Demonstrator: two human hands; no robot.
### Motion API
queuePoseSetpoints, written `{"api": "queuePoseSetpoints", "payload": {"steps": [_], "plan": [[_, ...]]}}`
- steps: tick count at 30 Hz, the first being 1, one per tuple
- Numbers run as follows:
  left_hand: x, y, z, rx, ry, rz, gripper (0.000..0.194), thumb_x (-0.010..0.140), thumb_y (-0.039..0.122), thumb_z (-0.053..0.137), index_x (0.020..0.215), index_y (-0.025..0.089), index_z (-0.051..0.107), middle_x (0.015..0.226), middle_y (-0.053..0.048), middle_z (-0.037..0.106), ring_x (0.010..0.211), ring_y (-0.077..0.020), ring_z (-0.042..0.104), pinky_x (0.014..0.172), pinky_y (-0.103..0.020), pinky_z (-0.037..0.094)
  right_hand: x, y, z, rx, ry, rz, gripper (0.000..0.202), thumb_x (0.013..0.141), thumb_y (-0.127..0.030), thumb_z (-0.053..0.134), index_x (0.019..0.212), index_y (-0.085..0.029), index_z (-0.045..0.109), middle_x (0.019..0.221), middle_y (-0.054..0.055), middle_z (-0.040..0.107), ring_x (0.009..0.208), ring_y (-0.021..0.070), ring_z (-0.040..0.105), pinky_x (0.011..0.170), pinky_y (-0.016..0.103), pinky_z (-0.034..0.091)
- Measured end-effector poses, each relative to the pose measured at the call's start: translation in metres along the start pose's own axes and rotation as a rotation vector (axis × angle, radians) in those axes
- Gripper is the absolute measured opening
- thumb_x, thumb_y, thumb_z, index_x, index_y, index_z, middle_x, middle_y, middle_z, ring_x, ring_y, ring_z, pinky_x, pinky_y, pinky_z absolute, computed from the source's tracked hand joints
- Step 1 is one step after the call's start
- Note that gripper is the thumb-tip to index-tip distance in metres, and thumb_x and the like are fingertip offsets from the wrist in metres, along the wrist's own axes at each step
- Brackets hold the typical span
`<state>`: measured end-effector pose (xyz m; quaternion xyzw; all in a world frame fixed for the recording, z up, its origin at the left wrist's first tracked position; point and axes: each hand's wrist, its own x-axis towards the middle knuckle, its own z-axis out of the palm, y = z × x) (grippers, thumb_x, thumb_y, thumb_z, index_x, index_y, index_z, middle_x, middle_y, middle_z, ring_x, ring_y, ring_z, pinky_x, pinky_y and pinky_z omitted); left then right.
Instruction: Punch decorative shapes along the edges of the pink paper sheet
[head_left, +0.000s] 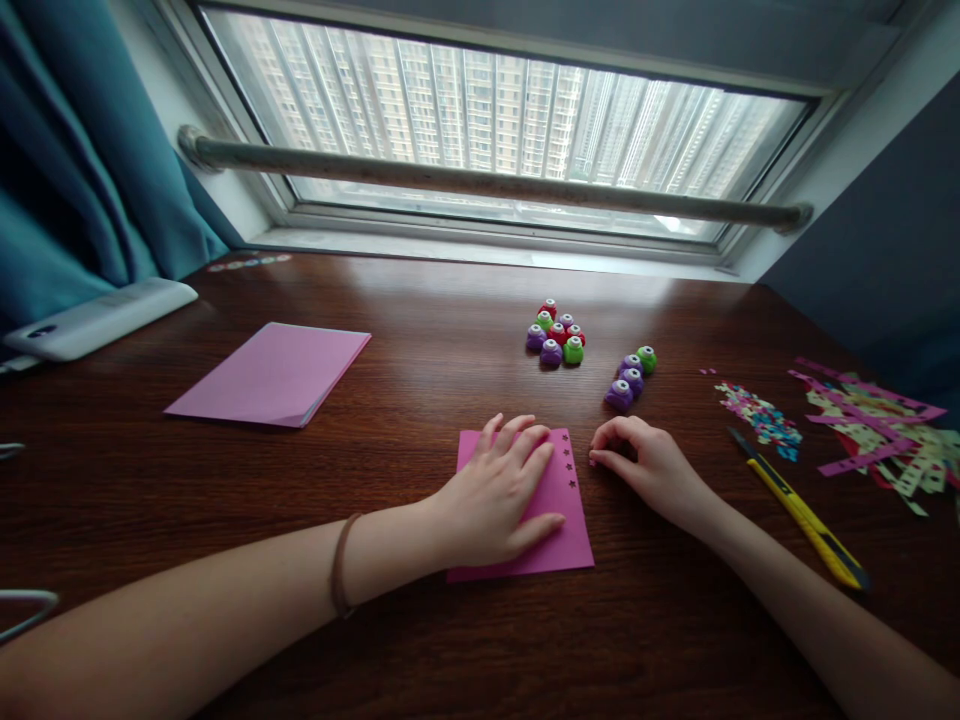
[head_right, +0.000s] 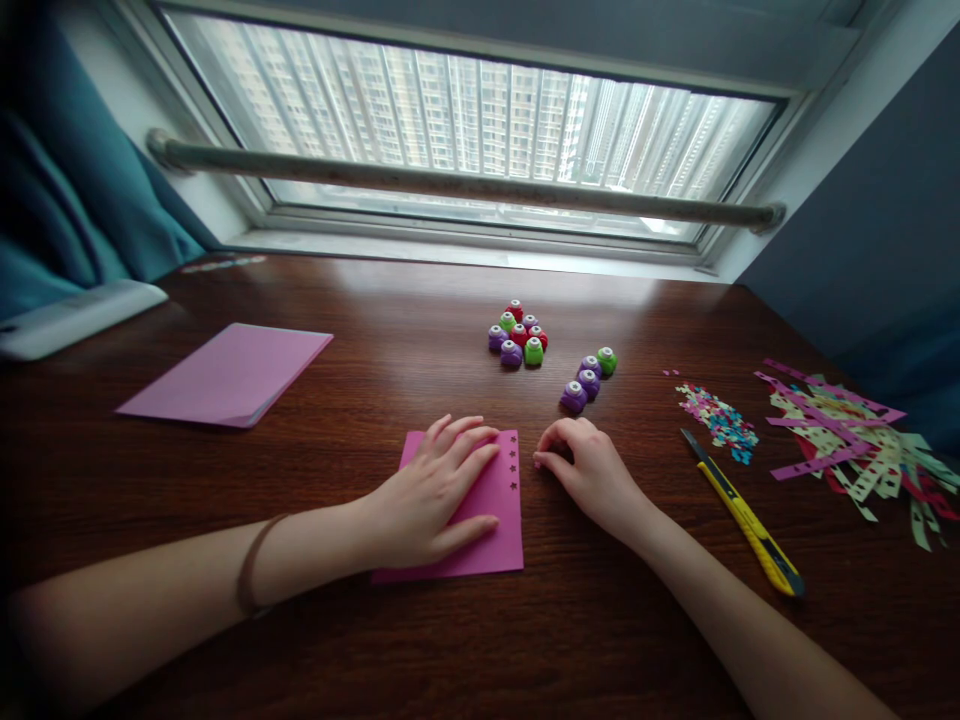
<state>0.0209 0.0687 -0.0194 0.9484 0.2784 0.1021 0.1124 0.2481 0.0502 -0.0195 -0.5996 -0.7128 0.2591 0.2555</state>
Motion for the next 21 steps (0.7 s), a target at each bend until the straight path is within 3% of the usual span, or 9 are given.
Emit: {"api": "queuePoseSetpoints", "payload": {"steps": [5,12,21], "plan": [[0.0001,-0.0001,0.0001,0.008,-0.004,-0.001,0.064,0.082,0.054,0.044,0.128,0.010,0.038,0.131,-0.017,0.038,0.128,-0.0341,0.023,0.107,-0.055,0.013,0.0018,-0.0007,-0.0064,0.114,0.008,0.093,0.013,0.080,-0.028,0.057,0.074,-0.017,0.057,0.070,-0.001,0.060,0.065,0.0125,0.053,0.064,0.025,0.040],[-0.0001,0.0002,0.0007,0.025,-0.006,-0.005,0.064,0.083,0.056,0.042,0.128,0.010,0.039,0.132,-0.016,0.038,0.128,-0.0336,0.023,0.107,-0.054,0.013,0.0022,0.0042,-0.0082,0.017,-0.091,-0.028,0.005,0.075,-0.024,0.064,0.073,-0.020,0.065,0.079,-0.001,0.061,0.079,0.0135,0.052,0.072,0.025,0.038],[-0.0010,0.0007,0.0006,0.036,-0.012,-0.005,0.063,0.083,0.055,0.042,0.128,0.011,0.038,0.132,-0.016,0.037,0.128,-0.0340,0.022,0.107,-0.055,0.013,0.0029,0.0077,-0.0041,-0.036,-0.092,-0.089,0.008,0.078,-0.022,0.060,0.073,-0.017,0.058,0.080,0.001,0.056,0.082,0.0149,0.050,0.075,0.027,0.038]]}}
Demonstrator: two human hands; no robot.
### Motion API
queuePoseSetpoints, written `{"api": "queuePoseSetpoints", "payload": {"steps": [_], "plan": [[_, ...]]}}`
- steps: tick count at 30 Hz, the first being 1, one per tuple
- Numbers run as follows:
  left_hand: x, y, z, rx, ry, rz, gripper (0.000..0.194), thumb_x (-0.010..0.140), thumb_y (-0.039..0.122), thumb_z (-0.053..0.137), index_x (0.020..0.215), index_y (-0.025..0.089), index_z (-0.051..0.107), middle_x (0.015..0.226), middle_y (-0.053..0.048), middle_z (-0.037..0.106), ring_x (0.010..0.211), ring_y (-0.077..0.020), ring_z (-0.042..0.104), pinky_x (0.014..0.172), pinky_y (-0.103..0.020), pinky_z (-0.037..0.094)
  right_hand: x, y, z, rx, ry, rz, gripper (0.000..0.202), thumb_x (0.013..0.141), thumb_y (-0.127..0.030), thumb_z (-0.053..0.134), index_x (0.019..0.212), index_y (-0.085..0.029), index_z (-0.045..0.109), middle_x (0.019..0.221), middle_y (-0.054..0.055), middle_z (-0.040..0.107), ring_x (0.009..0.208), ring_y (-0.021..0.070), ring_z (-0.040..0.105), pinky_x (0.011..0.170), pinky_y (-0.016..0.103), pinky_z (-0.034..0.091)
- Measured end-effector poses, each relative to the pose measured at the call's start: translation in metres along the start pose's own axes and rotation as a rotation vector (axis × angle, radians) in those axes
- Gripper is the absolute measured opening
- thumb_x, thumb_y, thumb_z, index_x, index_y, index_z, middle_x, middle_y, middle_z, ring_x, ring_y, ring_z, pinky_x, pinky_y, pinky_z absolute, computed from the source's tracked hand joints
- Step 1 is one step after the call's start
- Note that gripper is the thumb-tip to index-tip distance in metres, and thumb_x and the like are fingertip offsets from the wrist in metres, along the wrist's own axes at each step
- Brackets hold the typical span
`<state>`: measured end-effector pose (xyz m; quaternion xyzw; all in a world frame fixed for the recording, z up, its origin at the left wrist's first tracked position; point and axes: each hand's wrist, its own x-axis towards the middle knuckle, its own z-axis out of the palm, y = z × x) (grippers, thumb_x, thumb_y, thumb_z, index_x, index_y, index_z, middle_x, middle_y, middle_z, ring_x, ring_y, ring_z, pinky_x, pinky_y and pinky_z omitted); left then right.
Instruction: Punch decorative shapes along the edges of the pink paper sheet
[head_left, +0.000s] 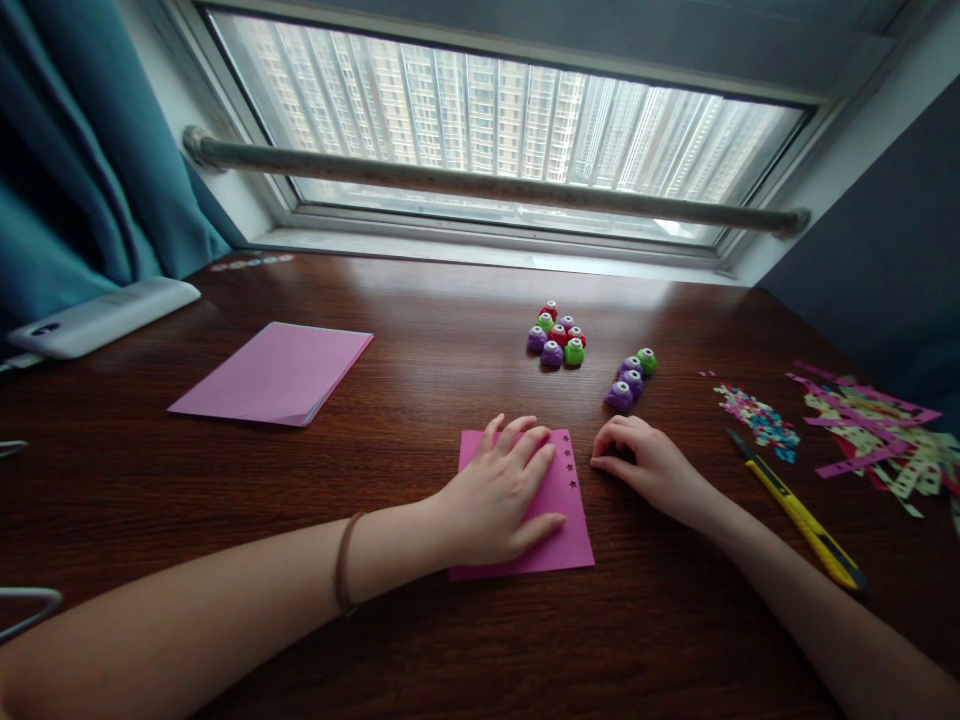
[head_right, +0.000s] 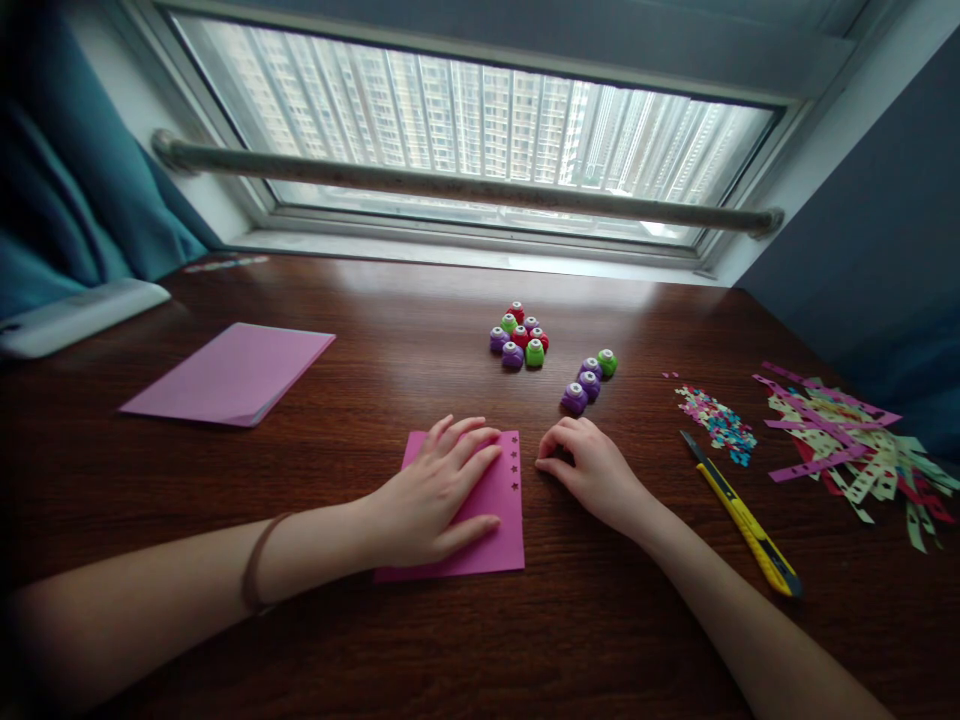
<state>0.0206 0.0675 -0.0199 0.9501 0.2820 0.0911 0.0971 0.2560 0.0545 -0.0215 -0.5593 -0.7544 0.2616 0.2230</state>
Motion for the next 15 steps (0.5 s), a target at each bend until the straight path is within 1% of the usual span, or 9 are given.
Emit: {"api": "queuePoseSetpoints", "payload": {"steps": [6,9,12,15], "plan": [[0.0009,-0.0007,-0.0003,0.002,0.008,0.002,0.063,0.083,0.055,0.041,0.128,0.011,0.039,0.132,-0.016,0.038,0.128,-0.0343,0.022,0.106,-0.055,0.013,-0.0005,-0.0011,-0.0001,0.050,0.045,0.084,0.011,0.081,-0.026,0.055,0.076,-0.017,0.055,0.076,0.001,0.056,0.072,0.0138,0.049,0.067,0.026,0.038],[0.0007,-0.0004,-0.0006,0.003,0.009,0.004,0.063,0.083,0.055,0.041,0.128,0.011,0.038,0.132,-0.016,0.038,0.128,-0.0340,0.022,0.107,-0.055,0.013,-0.0002,-0.0013,-0.0004,0.099,0.070,0.127,0.014,0.082,-0.029,0.053,0.076,-0.017,0.054,0.075,0.001,0.057,0.069,0.0137,0.051,0.066,0.026,0.039],[0.0007,-0.0002,-0.0009,0.004,0.010,0.004,0.063,0.084,0.056,0.040,0.128,0.011,0.038,0.132,-0.016,0.038,0.128,-0.0337,0.023,0.107,-0.054,0.013,0.0006,0.0010,-0.0014,0.141,0.123,0.160,0.016,0.082,-0.032,0.051,0.077,-0.017,0.054,0.075,0.001,0.059,0.069,0.0143,0.053,0.067,0.026,0.041],[0.0011,0.0000,-0.0009,0.002,0.011,0.004,0.063,0.084,0.056,0.040,0.128,0.011,0.039,0.131,-0.016,0.038,0.128,-0.0337,0.023,0.107,-0.054,0.012,0.0018,0.0061,-0.0065,0.140,0.198,0.185,0.015,0.079,-0.032,0.054,0.078,-0.017,0.056,0.076,0.001,0.061,0.071,0.0154,0.056,0.068,0.027,0.043]]}}
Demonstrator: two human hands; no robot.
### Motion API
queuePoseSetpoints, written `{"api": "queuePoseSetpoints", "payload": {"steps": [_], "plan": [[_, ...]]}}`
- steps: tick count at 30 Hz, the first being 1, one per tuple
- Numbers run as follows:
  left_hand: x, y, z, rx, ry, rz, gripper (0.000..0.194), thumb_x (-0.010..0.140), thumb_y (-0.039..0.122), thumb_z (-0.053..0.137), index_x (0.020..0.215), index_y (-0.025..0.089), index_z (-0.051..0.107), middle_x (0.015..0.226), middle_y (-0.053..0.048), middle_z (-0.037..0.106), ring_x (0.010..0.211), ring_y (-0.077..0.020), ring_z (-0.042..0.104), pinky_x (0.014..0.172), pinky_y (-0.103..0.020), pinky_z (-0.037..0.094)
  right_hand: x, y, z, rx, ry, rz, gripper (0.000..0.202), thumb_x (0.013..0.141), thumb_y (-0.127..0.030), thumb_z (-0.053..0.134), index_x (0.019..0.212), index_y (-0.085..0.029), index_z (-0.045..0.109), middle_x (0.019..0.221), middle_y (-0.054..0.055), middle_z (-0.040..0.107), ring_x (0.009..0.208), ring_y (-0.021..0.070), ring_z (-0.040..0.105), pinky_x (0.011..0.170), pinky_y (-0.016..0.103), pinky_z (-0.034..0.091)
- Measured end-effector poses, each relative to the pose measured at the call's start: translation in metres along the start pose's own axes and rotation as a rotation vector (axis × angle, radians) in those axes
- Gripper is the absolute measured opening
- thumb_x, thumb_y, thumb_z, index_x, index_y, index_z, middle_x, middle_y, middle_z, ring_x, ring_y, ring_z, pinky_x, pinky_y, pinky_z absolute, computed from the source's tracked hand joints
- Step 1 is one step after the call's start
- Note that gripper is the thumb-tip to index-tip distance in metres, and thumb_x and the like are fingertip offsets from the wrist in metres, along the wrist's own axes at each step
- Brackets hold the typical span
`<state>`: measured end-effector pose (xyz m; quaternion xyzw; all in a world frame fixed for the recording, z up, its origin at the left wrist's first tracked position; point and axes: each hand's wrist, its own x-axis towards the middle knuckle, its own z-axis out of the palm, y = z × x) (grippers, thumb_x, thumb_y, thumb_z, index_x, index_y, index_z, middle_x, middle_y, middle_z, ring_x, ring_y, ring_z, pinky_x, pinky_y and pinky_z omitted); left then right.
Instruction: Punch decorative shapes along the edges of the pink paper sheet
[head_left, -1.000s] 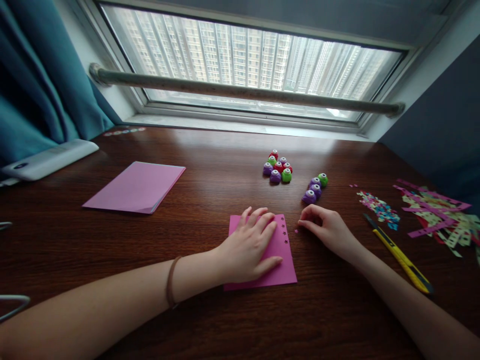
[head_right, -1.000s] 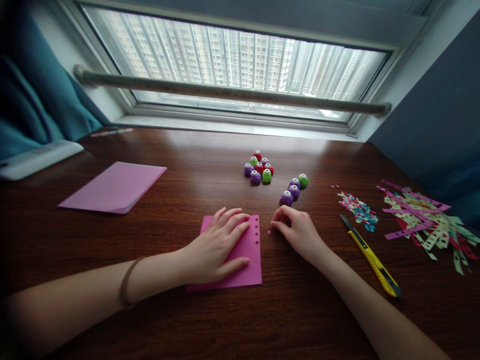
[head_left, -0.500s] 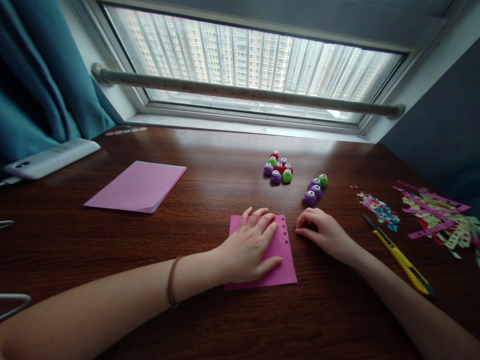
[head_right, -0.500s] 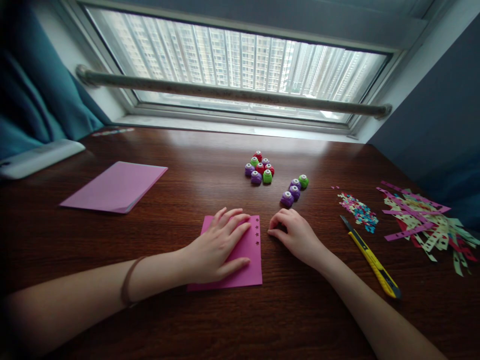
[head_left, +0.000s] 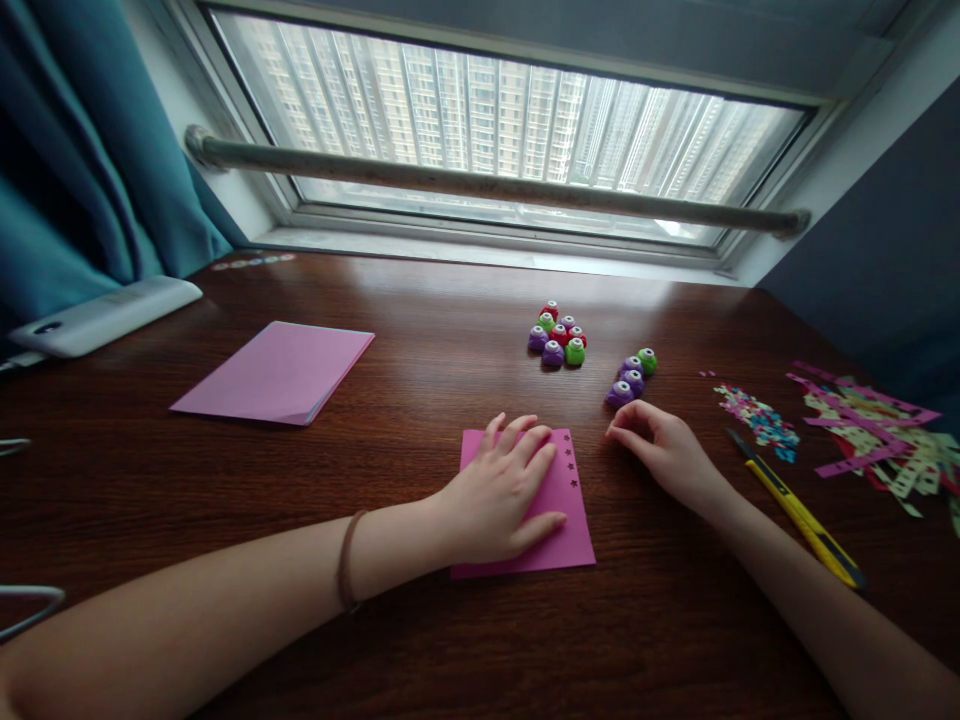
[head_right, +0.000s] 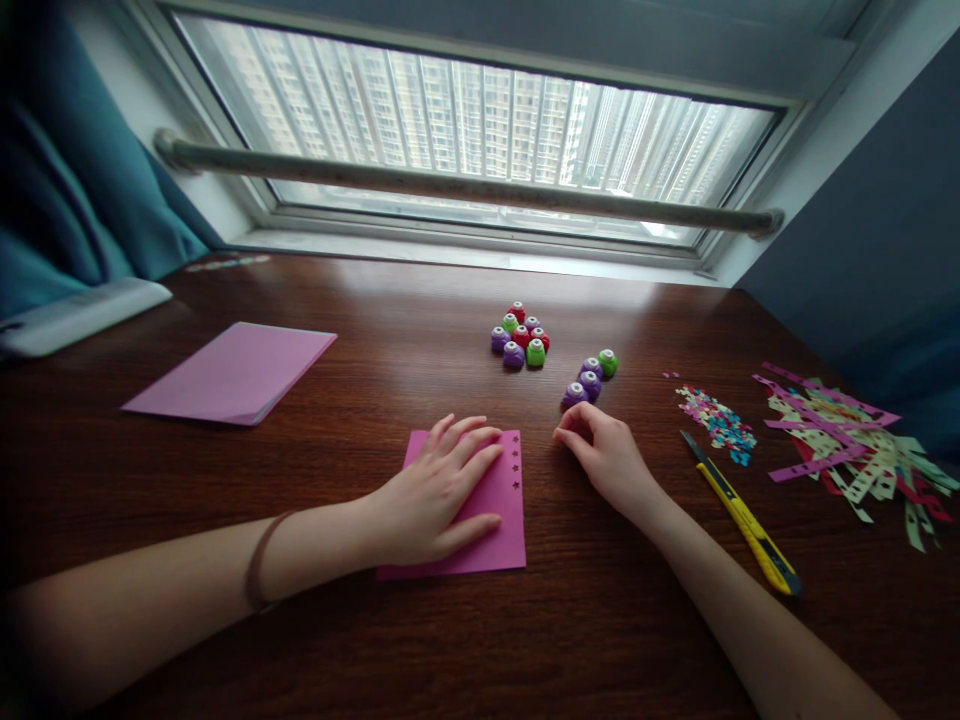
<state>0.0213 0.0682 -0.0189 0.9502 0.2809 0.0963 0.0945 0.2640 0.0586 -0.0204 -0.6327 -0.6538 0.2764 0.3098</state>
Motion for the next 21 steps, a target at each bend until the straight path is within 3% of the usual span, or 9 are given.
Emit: {"api": "queuePoseSetpoints", "payload": {"steps": [4,9,17,21], "plan": [[0.000,0.000,0.000,-0.003,0.006,0.002,0.064,0.084,0.056,0.040,0.128,0.011,0.038,0.131,-0.016,0.038,0.128,-0.0340,0.023,0.107,-0.054,0.012,0.008,0.011,-0.019,-0.110,0.223,-0.013,0.013,0.076,-0.028,0.056,0.086,-0.019,0.060,0.079,0.001,0.064,0.072,0.0156,0.059,0.069,0.026,0.044],[-0.001,0.000,0.000,-0.008,0.001,0.000,0.064,0.084,0.055,0.040,0.129,0.011,0.037,0.132,-0.016,0.038,0.128,-0.0337,0.022,0.107,-0.054,0.011,0.019,0.039,-0.053,-0.596,0.512,-0.075,0.015,0.077,-0.018,0.050,0.080,-0.018,0.064,0.083,0.003,0.065,0.077,0.0183,0.059,0.075,0.029,0.044],[-0.002,0.000,0.000,-0.012,0.012,0.009,0.064,0.085,0.055,0.039,0.131,0.011,0.035,0.133,-0.015,0.038,0.129,-0.0339,0.022,0.106,-0.055,0.011,0.020,0.057,-0.077,-0.781,0.602,-0.039,0.019,0.077,-0.019,0.047,0.081,-0.014,0.065,0.080,0.009,0.062,0.073,0.0215,0.057,0.073,0.033,0.044],[-0.002,0.000,0.000,-0.012,0.017,0.011,0.064,0.085,0.054,0.038,0.132,0.011,0.035,0.133,-0.015,0.039,0.128,-0.0340,0.023,0.106,-0.055,0.011,0.017,0.064,-0.082,-0.897,0.625,0.061,0.024,0.078,-0.019,0.044,0.084,-0.012,0.066,0.083,0.012,0.059,0.070,0.0209,0.055,0.068,0.034,0.043]]}}
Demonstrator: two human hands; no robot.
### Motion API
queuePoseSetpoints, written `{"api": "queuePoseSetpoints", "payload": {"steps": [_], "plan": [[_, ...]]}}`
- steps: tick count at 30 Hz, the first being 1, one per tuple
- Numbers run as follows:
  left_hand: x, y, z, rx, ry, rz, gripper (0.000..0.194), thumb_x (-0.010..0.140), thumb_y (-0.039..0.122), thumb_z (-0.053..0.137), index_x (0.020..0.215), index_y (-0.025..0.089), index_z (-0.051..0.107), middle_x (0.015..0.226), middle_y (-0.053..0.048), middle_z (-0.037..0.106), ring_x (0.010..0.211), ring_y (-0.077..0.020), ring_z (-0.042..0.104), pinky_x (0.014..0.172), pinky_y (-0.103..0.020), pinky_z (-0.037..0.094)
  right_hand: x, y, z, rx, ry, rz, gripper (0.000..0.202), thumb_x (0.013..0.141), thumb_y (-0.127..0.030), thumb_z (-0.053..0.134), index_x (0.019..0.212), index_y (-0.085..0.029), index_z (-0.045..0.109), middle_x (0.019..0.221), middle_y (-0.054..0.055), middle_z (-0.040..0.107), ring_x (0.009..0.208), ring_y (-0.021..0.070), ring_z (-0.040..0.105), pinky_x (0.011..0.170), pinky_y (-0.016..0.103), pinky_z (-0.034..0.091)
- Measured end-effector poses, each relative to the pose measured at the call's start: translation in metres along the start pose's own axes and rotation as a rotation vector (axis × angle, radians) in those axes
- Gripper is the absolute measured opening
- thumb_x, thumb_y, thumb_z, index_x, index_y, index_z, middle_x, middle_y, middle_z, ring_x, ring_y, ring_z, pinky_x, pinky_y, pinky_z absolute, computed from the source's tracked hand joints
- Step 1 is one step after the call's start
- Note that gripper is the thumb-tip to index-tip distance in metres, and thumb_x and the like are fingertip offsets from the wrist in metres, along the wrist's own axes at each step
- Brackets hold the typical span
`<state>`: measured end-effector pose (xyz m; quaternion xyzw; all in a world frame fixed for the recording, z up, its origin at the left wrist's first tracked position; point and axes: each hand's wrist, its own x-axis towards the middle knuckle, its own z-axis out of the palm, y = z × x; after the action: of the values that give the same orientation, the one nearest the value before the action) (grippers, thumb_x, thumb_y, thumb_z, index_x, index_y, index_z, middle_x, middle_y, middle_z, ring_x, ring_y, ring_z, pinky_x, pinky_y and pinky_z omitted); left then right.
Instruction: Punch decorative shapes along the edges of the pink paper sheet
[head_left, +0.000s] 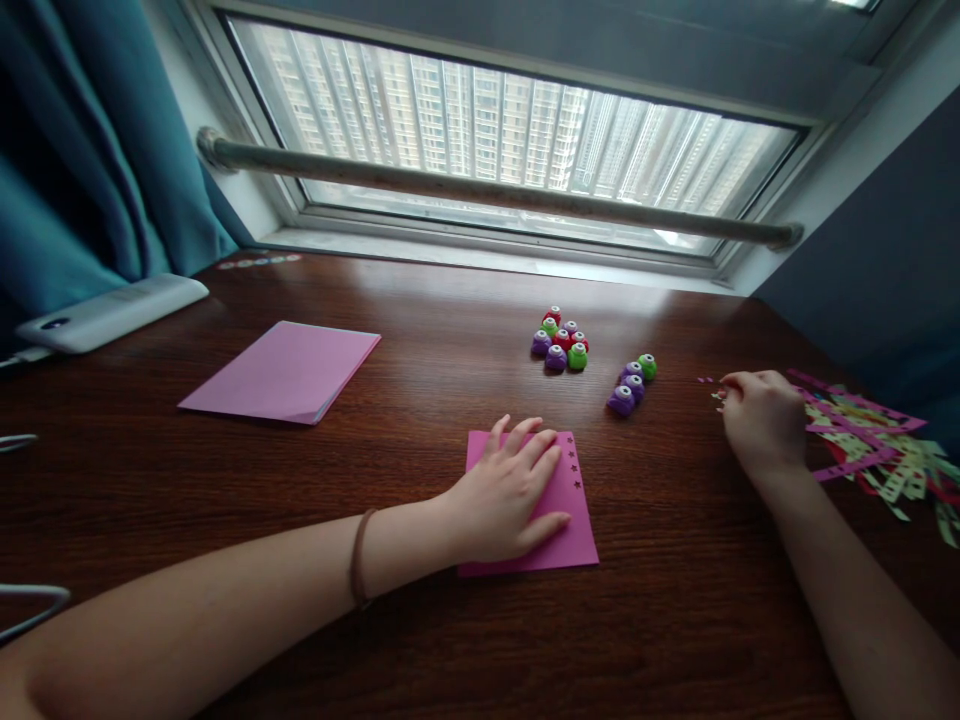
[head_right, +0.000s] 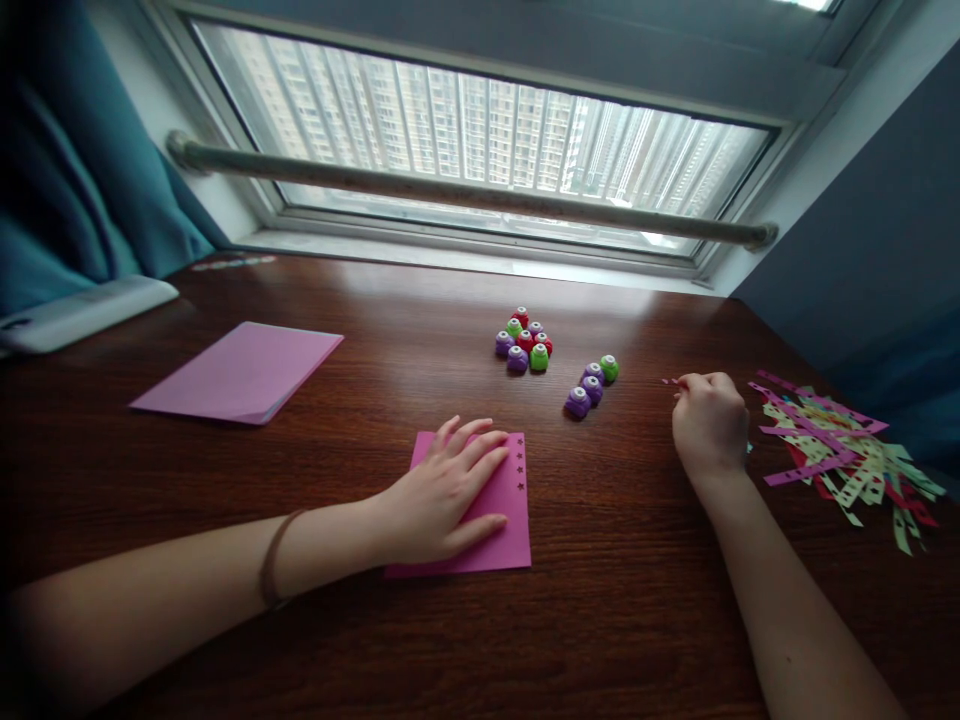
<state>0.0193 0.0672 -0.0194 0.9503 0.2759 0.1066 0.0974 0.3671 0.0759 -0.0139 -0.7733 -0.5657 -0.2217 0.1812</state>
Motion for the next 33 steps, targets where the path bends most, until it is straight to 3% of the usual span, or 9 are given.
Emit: {"api": "queuePoseSetpoints", "payload": {"steps": [5,13,17,21,25,33], "plan": [[0.000,0.000,0.000,-0.001,-0.005,-0.005,0.064,0.085,0.054,0.038,0.133,0.011,0.034,0.134,-0.015,0.038,0.128,-0.0340,0.023,0.106,-0.054,0.011,-0.008,0.001,0.000,-0.079,-0.046,0.048,0.021,0.075,-0.021,0.048,0.077,-0.014,0.068,0.090,0.014,0.060,0.063,0.0189,0.052,0.056,0.032,0.039],[0.001,-0.001,0.001,0.002,-0.017,-0.006,0.066,0.085,0.055,0.037,0.133,0.010,0.034,0.134,-0.015,0.037,0.128,-0.0344,0.023,0.107,-0.054,0.011,-0.008,-0.016,-0.006,-0.078,-0.057,-0.003,0.019,0.080,-0.026,0.051,0.088,-0.020,0.068,0.094,0.007,0.062,0.075,0.0216,0.055,0.054,0.031,0.035],[0.000,0.000,0.000,0.010,0.001,-0.001,0.065,0.085,0.055,0.037,0.133,0.010,0.034,0.134,-0.015,0.039,0.128,-0.0343,0.024,0.106,-0.055,0.012,-0.009,-0.028,-0.008,0.155,0.011,-0.122,0.020,0.083,-0.027,0.049,0.085,-0.017,0.067,0.087,0.007,0.063,0.073,0.0191,0.057,0.063,0.030,0.041],[0.000,0.003,-0.003,0.039,0.018,0.001,0.063,0.086,0.053,0.038,0.130,0.009,0.039,0.132,-0.015,0.042,0.128,-0.0347,0.025,0.106,-0.056,0.011,-0.016,-0.046,-0.012,0.488,-0.094,-0.272,0.023,0.085,-0.033,0.049,0.087,-0.017,0.065,0.076,0.005,0.065,0.063,0.0160,0.058,0.063,0.029,0.045],[-0.001,0.007,-0.006,0.076,0.032,0.006,0.057,0.086,0.050,0.040,0.125,0.009,0.044,0.130,-0.015,0.045,0.127,-0.0335,0.029,0.106,-0.054,0.012,-0.024,-0.060,-0.011,0.653,-0.250,-0.350,0.024,0.087,-0.031,0.046,0.096,-0.018,0.064,0.088,0.004,0.067,0.075,0.0175,0.062,0.067,0.029,0.048],[-0.001,0.009,-0.007,0.135,0.046,0.039,0.050,0.086,0.047,0.041,0.118,0.009,0.050,0.126,-0.017,0.048,0.120,-0.0330,0.038,0.104,-0.051,0.022,-0.026,-0.063,-0.010,0.735,-0.267,-0.487,0.025,0.088,-0.023,0.044,0.105,-0.020,0.062,0.106,0.005,0.062,0.097,0.0181,0.058,0.087,0.032,0.047]]}}
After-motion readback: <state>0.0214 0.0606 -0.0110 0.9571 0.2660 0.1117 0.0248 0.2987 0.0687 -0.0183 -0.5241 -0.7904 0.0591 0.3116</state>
